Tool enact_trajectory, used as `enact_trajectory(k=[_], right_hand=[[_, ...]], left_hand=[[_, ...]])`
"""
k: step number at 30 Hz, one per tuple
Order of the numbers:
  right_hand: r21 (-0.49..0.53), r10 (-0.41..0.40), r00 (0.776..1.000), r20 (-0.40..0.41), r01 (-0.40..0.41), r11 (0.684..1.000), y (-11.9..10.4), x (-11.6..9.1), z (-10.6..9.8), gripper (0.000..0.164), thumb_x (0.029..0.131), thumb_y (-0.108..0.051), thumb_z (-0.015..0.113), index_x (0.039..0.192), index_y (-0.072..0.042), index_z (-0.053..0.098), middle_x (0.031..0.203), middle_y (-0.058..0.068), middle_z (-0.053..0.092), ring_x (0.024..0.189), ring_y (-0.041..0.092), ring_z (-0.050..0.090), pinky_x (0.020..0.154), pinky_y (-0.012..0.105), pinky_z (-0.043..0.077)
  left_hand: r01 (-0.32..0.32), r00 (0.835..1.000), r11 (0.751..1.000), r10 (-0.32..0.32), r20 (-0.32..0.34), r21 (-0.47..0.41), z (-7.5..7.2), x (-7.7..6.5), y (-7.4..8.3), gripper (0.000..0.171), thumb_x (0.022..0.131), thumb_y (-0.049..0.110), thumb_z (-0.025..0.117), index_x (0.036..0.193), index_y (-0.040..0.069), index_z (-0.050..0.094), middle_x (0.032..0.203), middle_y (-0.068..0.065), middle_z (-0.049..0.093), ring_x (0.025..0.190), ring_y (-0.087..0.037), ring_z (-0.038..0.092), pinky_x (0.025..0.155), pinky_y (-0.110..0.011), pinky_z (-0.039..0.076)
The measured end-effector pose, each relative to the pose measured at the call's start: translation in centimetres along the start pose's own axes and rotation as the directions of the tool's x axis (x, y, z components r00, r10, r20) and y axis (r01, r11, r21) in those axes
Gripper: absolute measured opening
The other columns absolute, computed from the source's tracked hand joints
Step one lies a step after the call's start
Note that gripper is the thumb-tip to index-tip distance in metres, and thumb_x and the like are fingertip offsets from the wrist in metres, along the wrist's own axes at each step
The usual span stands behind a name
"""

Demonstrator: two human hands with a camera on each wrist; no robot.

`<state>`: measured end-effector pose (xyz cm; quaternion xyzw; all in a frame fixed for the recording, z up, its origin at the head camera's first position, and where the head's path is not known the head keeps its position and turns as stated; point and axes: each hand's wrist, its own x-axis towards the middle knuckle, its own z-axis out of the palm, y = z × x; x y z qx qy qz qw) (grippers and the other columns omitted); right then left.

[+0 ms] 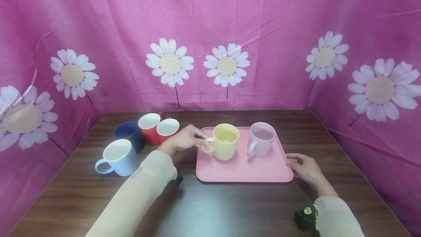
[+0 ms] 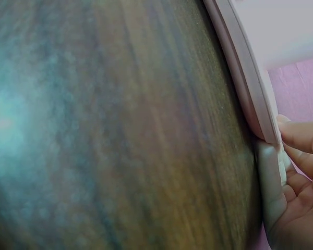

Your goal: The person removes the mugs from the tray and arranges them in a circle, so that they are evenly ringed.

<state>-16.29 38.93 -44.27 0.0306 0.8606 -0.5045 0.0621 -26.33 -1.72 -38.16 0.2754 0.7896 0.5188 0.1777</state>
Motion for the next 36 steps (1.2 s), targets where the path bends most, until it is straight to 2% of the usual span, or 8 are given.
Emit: enact_trajectory(k=[3, 8, 15, 23, 27, 30, 34, 36], right_hand=[[0.000, 0.002, 1.000, -0.003, -0.002, 1.000, -0.1, 0.0, 0.0, 0.049, 0.097, -0.013, 0.055, 0.130, 0.020, 0.039, 0.113, 0.029, 0.059, 0.083, 0.006, 0.062, 0.071, 0.036, 0.056], [-0.015, 0.004, 1.000, 0.000, -0.004, 1.000, -0.1, 0.0, 0.0, 0.049, 0.097, -0.014, 0.055, 0.130, 0.019, 0.040, 0.113, 0.030, 0.059, 0.083, 0.007, 0.063, 0.071, 0.036, 0.055], [0.005, -0.003, 1.000, -0.004, 0.003, 1.000, -0.1, 0.0, 0.0, 0.048, 0.097, -0.013, 0.055, 0.129, 0.020, 0.039, 0.113, 0.029, 0.059, 0.082, 0.005, 0.062, 0.071, 0.035, 0.056], [0.005, -0.001, 1.000, -0.006, 0.001, 1.000, 0.1, 0.0, 0.2, 0.049, 0.097, -0.013, 0.056, 0.130, 0.019, 0.040, 0.112, 0.028, 0.059, 0.082, 0.004, 0.062, 0.070, 0.035, 0.056], [0.008, -0.006, 1.000, -0.008, 0.006, 1.000, 0.1, 0.1, 0.2, 0.050, 0.096, -0.013, 0.057, 0.129, 0.020, 0.040, 0.112, 0.028, 0.060, 0.082, 0.004, 0.062, 0.070, 0.035, 0.056], [0.002, -0.002, 1.000, -0.010, 0.002, 1.000, 0.1, 0.1, 0.1, 0.050, 0.096, -0.014, 0.057, 0.129, 0.020, 0.040, 0.112, 0.027, 0.060, 0.082, 0.003, 0.062, 0.070, 0.034, 0.056], [-0.007, 0.003, 1.000, -0.011, -0.003, 1.000, 0.2, 0.1, 0.1, 0.051, 0.096, -0.015, 0.057, 0.130, 0.019, 0.040, 0.112, 0.028, 0.060, 0.082, 0.004, 0.062, 0.070, 0.035, 0.055], [-0.005, -0.001, 1.000, -0.012, 0.001, 1.000, 0.2, 0.1, 0.1, 0.051, 0.096, -0.015, 0.057, 0.130, 0.019, 0.040, 0.112, 0.029, 0.059, 0.082, 0.004, 0.062, 0.070, 0.035, 0.056]], left_hand=[[-0.023, 0.999, 1.000, 0.023, 0.039, -0.019, -0.4, -0.4, 0.0, 0.018, 0.082, -0.002, 0.072, 0.098, -0.007, 0.072, 0.082, -0.008, 0.069, 0.076, -0.013, 0.057, 0.077, -0.043, 0.053], [-0.020, 0.997, 0.999, 0.024, 0.080, -0.049, -0.9, -1.5, 0.0, 0.017, 0.082, -0.004, 0.071, 0.098, -0.009, 0.071, 0.083, -0.008, 0.068, 0.075, -0.011, 0.059, 0.075, -0.043, 0.054], [-0.036, 0.990, 0.991, 0.053, 0.132, -0.128, -1.7, -3.5, -0.2, 0.016, 0.082, -0.007, 0.068, 0.097, -0.012, 0.069, 0.082, -0.019, 0.069, 0.070, -0.012, 0.063, 0.074, -0.037, 0.055], [-0.099, 0.981, 0.995, 0.096, 0.169, 0.006, -3.5, -6.4, -0.4, 0.017, 0.085, 0.003, 0.070, 0.100, -0.004, 0.072, 0.082, -0.008, 0.070, 0.070, -0.014, 0.060, 0.069, -0.044, 0.053], [-0.093, 0.983, 0.996, 0.091, 0.162, 0.008, -4.2, -8.0, -0.6, 0.016, 0.085, 0.004, 0.070, 0.099, -0.004, 0.072, 0.081, -0.009, 0.069, 0.072, -0.015, 0.058, 0.069, -0.045, 0.053], [-0.096, 0.985, 0.995, 0.094, 0.145, 0.009, -4.6, -9.2, -0.6, 0.015, 0.085, 0.003, 0.070, 0.098, -0.005, 0.072, 0.081, -0.010, 0.069, 0.072, -0.014, 0.057, 0.066, -0.038, 0.052], [-0.136, 0.984, 0.990, 0.131, 0.120, 0.038, -5.0, -10.7, -0.6, 0.014, 0.084, 0.002, 0.071, 0.095, -0.005, 0.072, 0.079, -0.006, 0.068, 0.069, -0.012, 0.055, 0.060, -0.026, 0.048], [-0.142, 0.985, 0.988, 0.136, 0.107, 0.054, -5.3, -11.4, -0.7, 0.013, 0.083, 0.004, 0.072, 0.094, -0.003, 0.073, 0.079, -0.003, 0.068, 0.069, -0.012, 0.054, 0.058, -0.024, 0.046]])
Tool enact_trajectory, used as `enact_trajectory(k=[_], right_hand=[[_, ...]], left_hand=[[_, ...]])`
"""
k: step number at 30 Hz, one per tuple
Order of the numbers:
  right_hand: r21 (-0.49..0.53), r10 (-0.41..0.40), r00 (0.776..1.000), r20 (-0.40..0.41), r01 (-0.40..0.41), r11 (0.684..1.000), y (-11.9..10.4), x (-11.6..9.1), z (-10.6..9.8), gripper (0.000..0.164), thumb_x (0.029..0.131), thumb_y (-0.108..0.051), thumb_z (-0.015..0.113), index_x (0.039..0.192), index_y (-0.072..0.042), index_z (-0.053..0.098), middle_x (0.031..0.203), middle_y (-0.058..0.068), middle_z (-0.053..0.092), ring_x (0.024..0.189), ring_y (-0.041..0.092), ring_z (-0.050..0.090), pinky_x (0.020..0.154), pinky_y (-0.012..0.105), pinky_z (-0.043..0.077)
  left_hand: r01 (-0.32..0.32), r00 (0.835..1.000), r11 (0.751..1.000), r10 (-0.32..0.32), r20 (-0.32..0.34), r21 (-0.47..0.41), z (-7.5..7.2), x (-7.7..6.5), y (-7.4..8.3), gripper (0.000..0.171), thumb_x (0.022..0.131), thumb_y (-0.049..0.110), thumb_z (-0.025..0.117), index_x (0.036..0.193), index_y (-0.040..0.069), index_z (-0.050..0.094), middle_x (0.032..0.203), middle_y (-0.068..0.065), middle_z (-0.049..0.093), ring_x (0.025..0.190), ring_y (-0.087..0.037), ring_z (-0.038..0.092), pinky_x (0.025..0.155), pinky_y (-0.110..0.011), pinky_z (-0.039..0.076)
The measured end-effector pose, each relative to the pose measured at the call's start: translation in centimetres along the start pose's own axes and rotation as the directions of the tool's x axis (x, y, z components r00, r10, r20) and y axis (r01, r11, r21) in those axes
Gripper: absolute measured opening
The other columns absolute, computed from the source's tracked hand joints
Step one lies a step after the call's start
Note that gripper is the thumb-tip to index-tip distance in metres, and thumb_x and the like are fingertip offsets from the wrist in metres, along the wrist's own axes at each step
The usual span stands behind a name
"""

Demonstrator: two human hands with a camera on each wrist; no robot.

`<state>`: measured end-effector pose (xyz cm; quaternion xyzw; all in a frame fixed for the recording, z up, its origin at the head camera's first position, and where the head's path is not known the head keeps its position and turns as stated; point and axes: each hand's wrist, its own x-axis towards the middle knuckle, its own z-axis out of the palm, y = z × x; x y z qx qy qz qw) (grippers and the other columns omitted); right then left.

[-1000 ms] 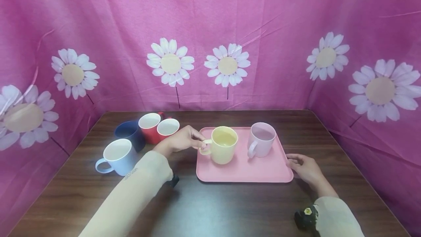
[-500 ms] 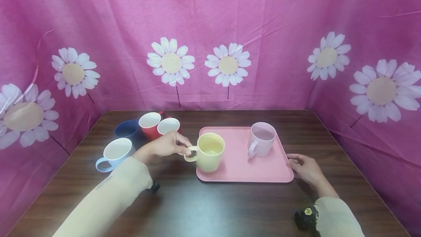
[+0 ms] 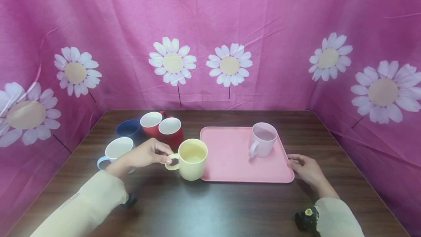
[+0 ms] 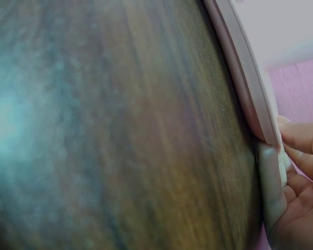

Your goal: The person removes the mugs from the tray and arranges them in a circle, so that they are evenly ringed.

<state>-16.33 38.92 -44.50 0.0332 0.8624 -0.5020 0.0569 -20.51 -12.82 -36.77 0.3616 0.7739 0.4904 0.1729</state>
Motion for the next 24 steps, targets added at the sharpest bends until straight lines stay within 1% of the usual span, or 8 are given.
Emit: enact_trajectory(k=[6, 11, 17, 19, 24], right_hand=[[0.001, 0.000, 1.000, 0.000, 0.000, 1.000, 0.1, 0.0, 0.0, 0.050, 0.096, -0.014, 0.057, 0.130, 0.019, 0.040, 0.113, 0.029, 0.058, 0.082, 0.003, 0.062, 0.070, 0.035, 0.055], [-0.001, 0.004, 1.000, 0.003, -0.004, 1.000, 0.0, 0.0, 0.0, 0.050, 0.097, -0.015, 0.056, 0.130, 0.019, 0.040, 0.114, 0.029, 0.058, 0.082, 0.004, 0.061, 0.071, 0.034, 0.055], [0.007, 0.004, 1.000, 0.008, -0.004, 1.000, 0.0, 0.0, 0.0, 0.050, 0.097, -0.013, 0.056, 0.130, 0.020, 0.039, 0.113, 0.029, 0.058, 0.082, 0.005, 0.062, 0.071, 0.034, 0.055], [0.002, 0.002, 1.000, 0.007, -0.002, 1.000, 0.0, 0.0, 0.0, 0.049, 0.097, -0.013, 0.056, 0.130, 0.020, 0.040, 0.113, 0.029, 0.059, 0.082, 0.005, 0.062, 0.071, 0.034, 0.055], [0.002, -0.010, 1.000, 0.007, 0.010, 1.000, 0.0, 0.0, 0.0, 0.048, 0.097, -0.012, 0.056, 0.130, 0.020, 0.040, 0.111, 0.028, 0.060, 0.081, 0.006, 0.062, 0.070, 0.034, 0.056]], left_hand=[[0.018, 1.000, 1.000, -0.018, -0.019, 0.010, -0.3, -2.5, -0.4, 0.016, 0.084, 0.006, 0.072, 0.097, -0.002, 0.073, 0.081, -0.003, 0.068, 0.071, -0.016, 0.055, 0.060, -0.025, 0.047], [0.011, 1.000, 1.000, -0.011, -0.029, -0.003, -0.4, -4.5, -0.9, 0.018, 0.084, 0.008, 0.071, 0.099, -0.002, 0.073, 0.084, -0.006, 0.069, 0.074, -0.018, 0.058, 0.063, -0.027, 0.050], [-0.042, 0.998, 0.999, 0.040, -0.044, -0.026, -0.6, -6.4, -1.5, 0.018, 0.087, 0.007, 0.068, 0.098, -0.007, 0.070, 0.083, -0.009, 0.068, 0.074, -0.014, 0.058, 0.065, -0.026, 0.050], [-0.062, 0.997, 0.998, 0.060, -0.056, -0.025, -0.6, -7.0, -1.7, 0.017, 0.088, 0.006, 0.067, 0.098, -0.007, 0.070, 0.083, -0.009, 0.068, 0.073, -0.013, 0.058, 0.065, -0.026, 0.050], [-0.087, 0.992, 0.996, 0.084, -0.095, -0.023, -0.8, -8.4, -2.3, 0.014, 0.088, 0.004, 0.066, 0.097, -0.006, 0.071, 0.082, -0.007, 0.067, 0.073, -0.009, 0.056, 0.062, -0.025, 0.049]])
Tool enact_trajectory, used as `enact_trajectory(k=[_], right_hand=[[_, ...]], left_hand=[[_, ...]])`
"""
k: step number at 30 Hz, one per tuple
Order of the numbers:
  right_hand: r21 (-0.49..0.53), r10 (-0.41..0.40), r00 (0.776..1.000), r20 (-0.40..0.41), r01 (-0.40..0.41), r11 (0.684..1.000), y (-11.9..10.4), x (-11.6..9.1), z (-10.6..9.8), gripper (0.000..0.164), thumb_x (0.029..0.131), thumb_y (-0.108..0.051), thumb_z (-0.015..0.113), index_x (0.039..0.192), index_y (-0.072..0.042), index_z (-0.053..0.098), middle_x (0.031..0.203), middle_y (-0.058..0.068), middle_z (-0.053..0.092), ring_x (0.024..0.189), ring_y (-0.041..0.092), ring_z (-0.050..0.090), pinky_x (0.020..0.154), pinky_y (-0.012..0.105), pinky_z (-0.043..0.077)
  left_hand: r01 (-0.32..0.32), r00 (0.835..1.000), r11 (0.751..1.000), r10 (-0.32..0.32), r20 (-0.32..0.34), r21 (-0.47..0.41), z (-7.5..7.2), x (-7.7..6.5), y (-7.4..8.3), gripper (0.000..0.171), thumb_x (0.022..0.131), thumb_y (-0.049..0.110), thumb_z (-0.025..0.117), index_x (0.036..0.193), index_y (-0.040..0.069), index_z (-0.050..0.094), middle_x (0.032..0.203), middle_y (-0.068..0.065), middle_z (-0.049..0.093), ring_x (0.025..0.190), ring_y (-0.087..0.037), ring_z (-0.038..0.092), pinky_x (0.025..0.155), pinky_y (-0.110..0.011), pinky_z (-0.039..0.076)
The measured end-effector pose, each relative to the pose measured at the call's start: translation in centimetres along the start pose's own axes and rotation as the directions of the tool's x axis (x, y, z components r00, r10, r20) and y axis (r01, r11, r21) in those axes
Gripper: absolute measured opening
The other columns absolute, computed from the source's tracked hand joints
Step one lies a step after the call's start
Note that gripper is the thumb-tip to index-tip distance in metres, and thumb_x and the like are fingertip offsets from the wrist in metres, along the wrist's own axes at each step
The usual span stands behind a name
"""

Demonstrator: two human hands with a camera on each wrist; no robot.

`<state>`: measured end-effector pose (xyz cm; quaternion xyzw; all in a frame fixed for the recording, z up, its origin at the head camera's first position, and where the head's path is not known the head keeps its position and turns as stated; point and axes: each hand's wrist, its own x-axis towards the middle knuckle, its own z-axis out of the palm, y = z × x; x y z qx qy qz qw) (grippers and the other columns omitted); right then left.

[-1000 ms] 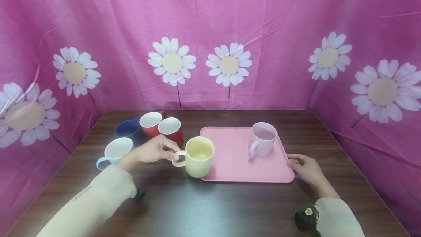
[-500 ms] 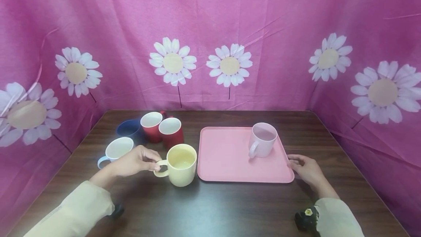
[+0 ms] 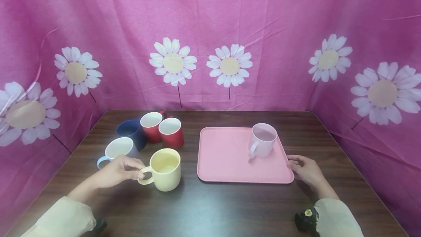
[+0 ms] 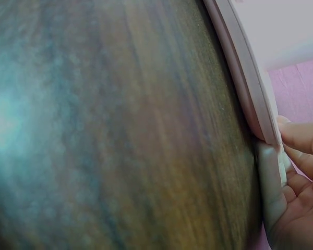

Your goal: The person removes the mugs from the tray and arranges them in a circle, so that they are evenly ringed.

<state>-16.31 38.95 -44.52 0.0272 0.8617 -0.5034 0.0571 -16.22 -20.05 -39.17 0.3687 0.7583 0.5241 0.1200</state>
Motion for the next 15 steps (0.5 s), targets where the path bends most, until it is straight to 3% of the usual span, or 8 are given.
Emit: enact_trajectory(k=[4, 9, 15], right_hand=[[0.008, -0.011, 1.000, -0.005, 0.011, 1.000, 0.1, 0.1, 0.1, 0.047, 0.096, -0.010, 0.056, 0.129, 0.020, 0.040, 0.108, 0.025, 0.061, 0.081, 0.005, 0.062, 0.069, 0.033, 0.055], [0.005, -0.017, 1.000, -0.009, 0.017, 1.000, 0.2, 0.1, 0.1, 0.047, 0.096, -0.010, 0.056, 0.128, 0.020, 0.041, 0.106, 0.023, 0.062, 0.081, 0.004, 0.061, 0.069, 0.032, 0.055], [0.004, -0.017, 1.000, -0.010, 0.017, 1.000, 0.2, 0.0, 0.1, 0.047, 0.096, -0.010, 0.056, 0.128, 0.020, 0.041, 0.106, 0.024, 0.062, 0.080, 0.005, 0.061, 0.069, 0.032, 0.055]], left_hand=[[-0.004, 1.000, 1.000, 0.004, -0.029, 0.004, -0.3, -1.3, -0.5, 0.012, 0.087, 0.002, 0.065, 0.094, -0.006, 0.070, 0.081, -0.005, 0.065, 0.074, -0.006, 0.054, 0.061, -0.023, 0.048], [0.001, 0.998, 0.999, -0.003, -0.064, -0.040, -0.9, -2.8, -1.0, 0.012, 0.087, -0.002, 0.064, 0.095, -0.009, 0.069, 0.085, -0.015, 0.065, 0.079, -0.005, 0.057, 0.063, -0.023, 0.050], [-0.012, 0.991, 1.000, 0.012, -0.132, 0.002, -1.3, -4.3, -1.6, 0.010, 0.085, -0.006, 0.065, 0.094, -0.007, 0.070, 0.084, -0.002, 0.067, 0.076, -0.002, 0.056, 0.058, -0.023, 0.049]])
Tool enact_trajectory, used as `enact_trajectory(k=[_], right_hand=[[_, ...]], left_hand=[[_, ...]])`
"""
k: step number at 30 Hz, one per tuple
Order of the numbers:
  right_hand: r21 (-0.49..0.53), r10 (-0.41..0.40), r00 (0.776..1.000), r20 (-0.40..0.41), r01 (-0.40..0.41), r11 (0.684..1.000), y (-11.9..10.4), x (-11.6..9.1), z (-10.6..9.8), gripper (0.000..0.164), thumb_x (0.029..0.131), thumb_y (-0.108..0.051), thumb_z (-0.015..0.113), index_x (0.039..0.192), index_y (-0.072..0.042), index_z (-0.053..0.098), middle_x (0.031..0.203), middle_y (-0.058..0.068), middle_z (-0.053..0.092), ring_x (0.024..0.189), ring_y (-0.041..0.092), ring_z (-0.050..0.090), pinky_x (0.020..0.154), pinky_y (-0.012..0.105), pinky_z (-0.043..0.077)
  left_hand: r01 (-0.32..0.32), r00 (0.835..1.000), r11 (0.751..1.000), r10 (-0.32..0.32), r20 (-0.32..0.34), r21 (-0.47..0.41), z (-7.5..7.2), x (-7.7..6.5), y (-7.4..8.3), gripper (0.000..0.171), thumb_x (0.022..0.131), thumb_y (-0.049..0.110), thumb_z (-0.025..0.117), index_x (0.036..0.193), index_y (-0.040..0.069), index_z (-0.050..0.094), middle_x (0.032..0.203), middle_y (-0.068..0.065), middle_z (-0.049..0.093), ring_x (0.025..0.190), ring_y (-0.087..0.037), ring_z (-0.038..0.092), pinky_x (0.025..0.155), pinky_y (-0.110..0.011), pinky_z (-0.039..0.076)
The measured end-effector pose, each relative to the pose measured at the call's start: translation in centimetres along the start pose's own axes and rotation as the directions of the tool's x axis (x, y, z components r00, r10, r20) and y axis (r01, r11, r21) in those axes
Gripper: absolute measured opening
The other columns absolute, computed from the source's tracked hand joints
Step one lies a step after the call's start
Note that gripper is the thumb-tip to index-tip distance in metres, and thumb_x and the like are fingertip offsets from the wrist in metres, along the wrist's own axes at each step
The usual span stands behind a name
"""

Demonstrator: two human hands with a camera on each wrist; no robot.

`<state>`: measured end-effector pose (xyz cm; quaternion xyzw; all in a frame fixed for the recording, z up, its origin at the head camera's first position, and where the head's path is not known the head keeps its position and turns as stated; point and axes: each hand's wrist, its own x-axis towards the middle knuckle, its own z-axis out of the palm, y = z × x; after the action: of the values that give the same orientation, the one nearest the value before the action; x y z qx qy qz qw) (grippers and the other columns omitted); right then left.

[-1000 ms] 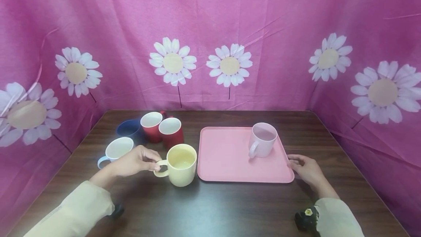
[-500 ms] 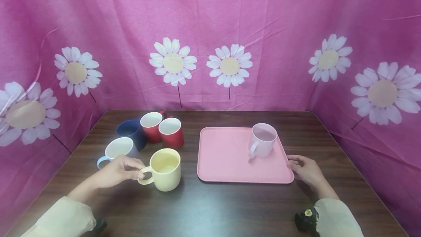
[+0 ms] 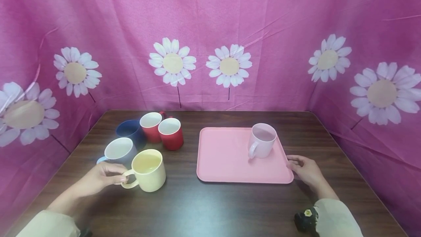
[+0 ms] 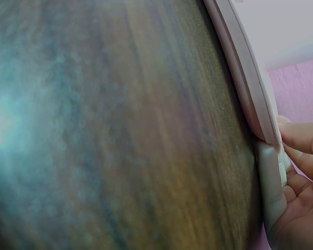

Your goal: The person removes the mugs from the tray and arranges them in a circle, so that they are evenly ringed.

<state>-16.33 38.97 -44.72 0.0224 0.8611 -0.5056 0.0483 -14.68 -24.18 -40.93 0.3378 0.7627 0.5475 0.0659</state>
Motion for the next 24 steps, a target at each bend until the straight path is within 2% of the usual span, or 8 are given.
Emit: enact_trajectory(k=[7, 17, 24], right_hand=[[-0.009, 0.004, 1.000, 0.004, -0.004, 1.000, -0.1, 0.0, 0.1, 0.047, 0.096, -0.010, 0.055, 0.129, 0.020, 0.041, 0.108, 0.025, 0.061, 0.081, 0.003, 0.061, 0.069, 0.032, 0.055], [-0.004, 0.009, 1.000, 0.003, -0.009, 1.000, -0.1, 0.0, 0.1, 0.047, 0.096, -0.010, 0.055, 0.129, 0.020, 0.041, 0.107, 0.024, 0.062, 0.081, 0.004, 0.062, 0.069, 0.032, 0.055], [-0.007, 0.013, 1.000, -0.001, -0.013, 1.000, -0.1, 0.0, 0.1, 0.048, 0.096, -0.011, 0.056, 0.129, 0.020, 0.040, 0.109, 0.026, 0.061, 0.081, 0.003, 0.061, 0.070, 0.033, 0.055]], left_hand=[[0.000, 0.998, 1.000, 0.001, -0.068, 0.016, -0.3, -1.2, -0.6, 0.011, 0.084, -0.009, 0.064, 0.093, -0.009, 0.068, 0.080, 0.005, 0.065, 0.074, -0.001, 0.055, 0.056, -0.022, 0.048], [0.039, 0.992, 0.996, -0.048, -0.114, -0.082, -0.5, -1.9, -1.5, 0.015, 0.085, -0.011, 0.061, 0.099, -0.014, 0.066, 0.087, 0.002, 0.067, 0.081, -0.003, 0.059, 0.064, -0.021, 0.052], [0.045, 0.990, 0.992, -0.060, -0.128, -0.115, -0.8, -2.1, -1.7, 0.018, 0.086, -0.012, 0.059, 0.101, -0.010, 0.068, 0.087, -0.001, 0.068, 0.081, -0.004, 0.060, 0.066, -0.021, 0.052]])
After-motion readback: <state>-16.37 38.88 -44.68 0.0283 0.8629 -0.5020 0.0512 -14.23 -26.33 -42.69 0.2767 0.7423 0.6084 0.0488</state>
